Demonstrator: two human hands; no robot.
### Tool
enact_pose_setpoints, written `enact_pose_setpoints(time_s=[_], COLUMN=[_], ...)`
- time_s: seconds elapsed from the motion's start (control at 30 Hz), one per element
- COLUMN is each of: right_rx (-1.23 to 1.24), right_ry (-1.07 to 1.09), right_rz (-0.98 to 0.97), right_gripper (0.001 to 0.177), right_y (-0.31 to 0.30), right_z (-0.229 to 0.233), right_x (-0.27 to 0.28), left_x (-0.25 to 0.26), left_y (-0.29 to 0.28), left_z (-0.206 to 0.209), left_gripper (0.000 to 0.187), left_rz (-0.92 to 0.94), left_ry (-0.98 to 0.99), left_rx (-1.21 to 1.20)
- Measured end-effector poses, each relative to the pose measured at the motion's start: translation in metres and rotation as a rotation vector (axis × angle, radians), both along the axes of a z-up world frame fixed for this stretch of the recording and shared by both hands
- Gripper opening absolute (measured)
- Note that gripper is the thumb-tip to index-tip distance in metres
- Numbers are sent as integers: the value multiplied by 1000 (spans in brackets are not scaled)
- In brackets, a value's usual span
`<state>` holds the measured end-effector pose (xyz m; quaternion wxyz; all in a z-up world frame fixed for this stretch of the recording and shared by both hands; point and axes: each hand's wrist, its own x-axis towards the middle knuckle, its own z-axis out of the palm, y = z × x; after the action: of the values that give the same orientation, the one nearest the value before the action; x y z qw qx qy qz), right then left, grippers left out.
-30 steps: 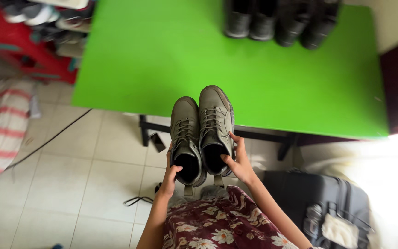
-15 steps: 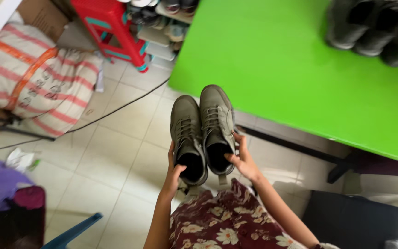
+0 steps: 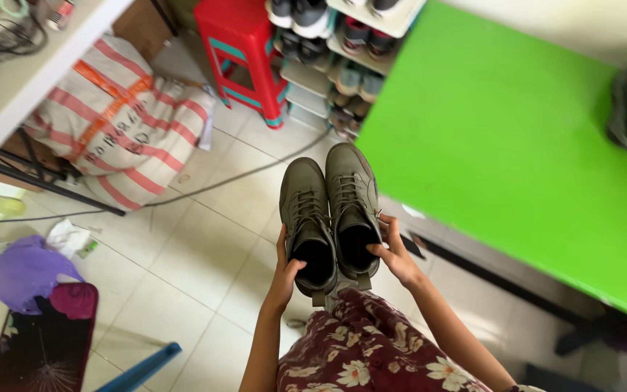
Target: The person picks up pairs of shoes from a green table and places them onto a multi-tiered shoe rack. The person handles several pairs of sneakers and boots, moving them one by one from the table to the rack.
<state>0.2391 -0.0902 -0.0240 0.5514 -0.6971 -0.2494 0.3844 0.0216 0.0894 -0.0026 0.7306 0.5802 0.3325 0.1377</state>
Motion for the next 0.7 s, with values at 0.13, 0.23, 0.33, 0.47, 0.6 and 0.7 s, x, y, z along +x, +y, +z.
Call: enact_pose_setpoints(time_s=[0.13,0.23,0.33,0.47,0.6,0.7], right_rx=[6,10,20,-31,-24,-49], right_ry=[24,21,33,41,91,85], right_rz=[2,11,49,72,66,28], right_gripper=[86,86,84,82,83,82], right_y=[82,140,182,231,278,318], right_z=[-4,2,9,17,15,4], right_x=[36,60,88,116,131,136], left_x=[29,53,78,103,121,131], left_y=[74,126,167,213,264,313], left_z=[-1,3,3,-3,-14,-27], left_gripper=[97,98,97,97,98,97], left_rz=[26,47,61,81,81,38], left_ry=[4,-2,-59,-10,-54,-73], left_rx=[58,48,55,64,-24,53])
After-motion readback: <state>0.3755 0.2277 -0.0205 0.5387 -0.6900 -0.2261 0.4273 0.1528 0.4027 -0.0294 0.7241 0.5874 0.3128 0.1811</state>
